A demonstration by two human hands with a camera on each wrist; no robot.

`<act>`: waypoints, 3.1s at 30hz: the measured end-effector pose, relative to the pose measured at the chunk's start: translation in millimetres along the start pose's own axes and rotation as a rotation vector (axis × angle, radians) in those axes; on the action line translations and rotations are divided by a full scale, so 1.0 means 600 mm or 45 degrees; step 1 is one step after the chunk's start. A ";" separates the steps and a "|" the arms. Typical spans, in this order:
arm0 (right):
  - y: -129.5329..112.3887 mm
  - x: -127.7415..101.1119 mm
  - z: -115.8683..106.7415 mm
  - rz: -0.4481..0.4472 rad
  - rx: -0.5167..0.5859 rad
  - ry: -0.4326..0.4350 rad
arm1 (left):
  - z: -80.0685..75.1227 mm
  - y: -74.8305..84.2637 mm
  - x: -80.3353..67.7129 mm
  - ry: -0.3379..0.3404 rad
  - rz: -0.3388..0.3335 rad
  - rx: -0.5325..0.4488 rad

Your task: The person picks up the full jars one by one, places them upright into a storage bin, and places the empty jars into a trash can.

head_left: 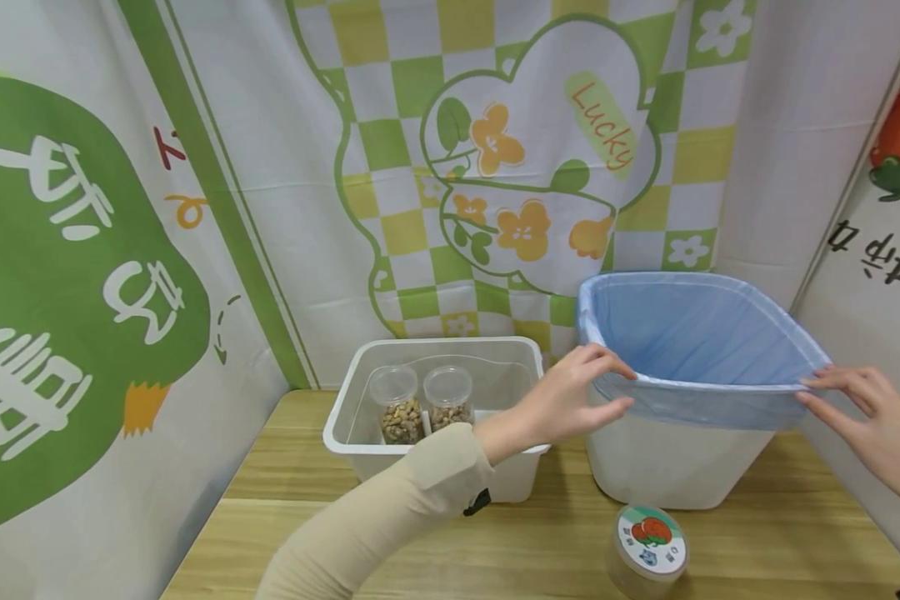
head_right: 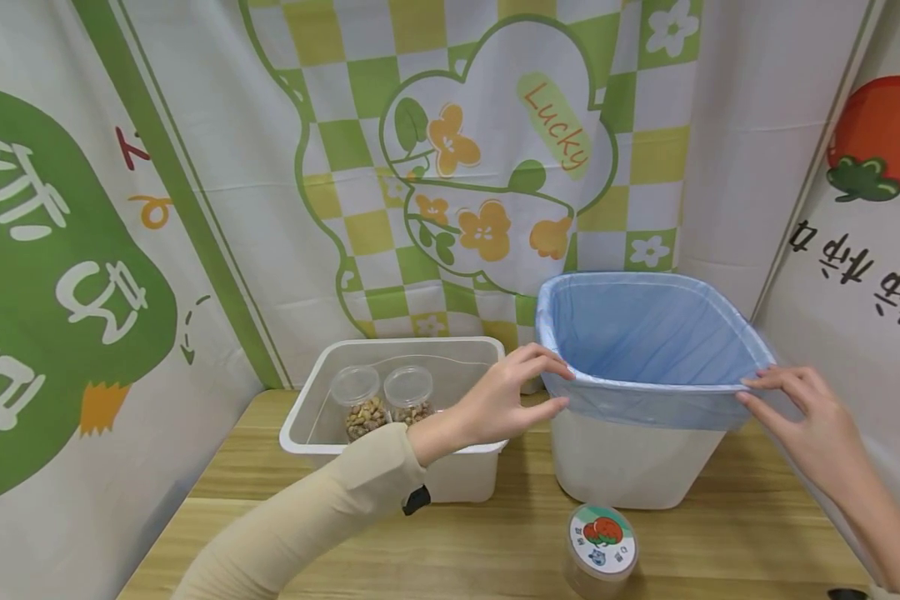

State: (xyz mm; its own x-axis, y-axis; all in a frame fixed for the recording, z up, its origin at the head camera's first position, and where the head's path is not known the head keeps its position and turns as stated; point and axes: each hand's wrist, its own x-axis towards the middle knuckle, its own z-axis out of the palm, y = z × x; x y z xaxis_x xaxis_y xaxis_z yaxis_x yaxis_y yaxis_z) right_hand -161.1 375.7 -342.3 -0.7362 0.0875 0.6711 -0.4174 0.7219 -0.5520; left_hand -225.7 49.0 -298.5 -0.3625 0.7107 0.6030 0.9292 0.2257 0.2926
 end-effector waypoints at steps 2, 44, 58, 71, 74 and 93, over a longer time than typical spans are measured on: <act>0.000 0.000 0.000 0.002 0.008 0.003 | 0.004 0.002 -0.007 0.012 0.019 -0.013; 0.002 -0.001 0.000 0.027 -0.062 -0.021 | 0.191 0.013 -0.124 -0.297 -0.204 -0.105; -0.001 -0.001 0.002 -0.002 -0.010 0.022 | 0.243 0.018 -0.151 -0.390 -0.352 -0.130; 0.000 -0.002 0.001 -0.002 0.006 0.041 | 0.273 0.022 -0.162 -0.476 -0.422 -0.018; 0.001 -0.002 0.001 -0.003 0.019 0.047 | 0.278 0.022 -0.163 -0.507 -0.459 -0.015; 0.000 -0.002 0.003 0.022 -0.029 0.004 | 0.302 0.010 -0.165 -0.432 -0.568 -0.039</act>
State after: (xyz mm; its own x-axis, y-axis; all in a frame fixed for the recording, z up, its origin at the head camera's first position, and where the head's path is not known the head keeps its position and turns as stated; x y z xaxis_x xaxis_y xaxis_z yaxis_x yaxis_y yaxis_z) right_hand -160.9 374.3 -343.8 -0.7417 0.1024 0.6629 -0.3921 0.7357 -0.5523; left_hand -171.3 100.9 -490.8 -0.6715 0.7268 0.1445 0.6869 0.5374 0.4893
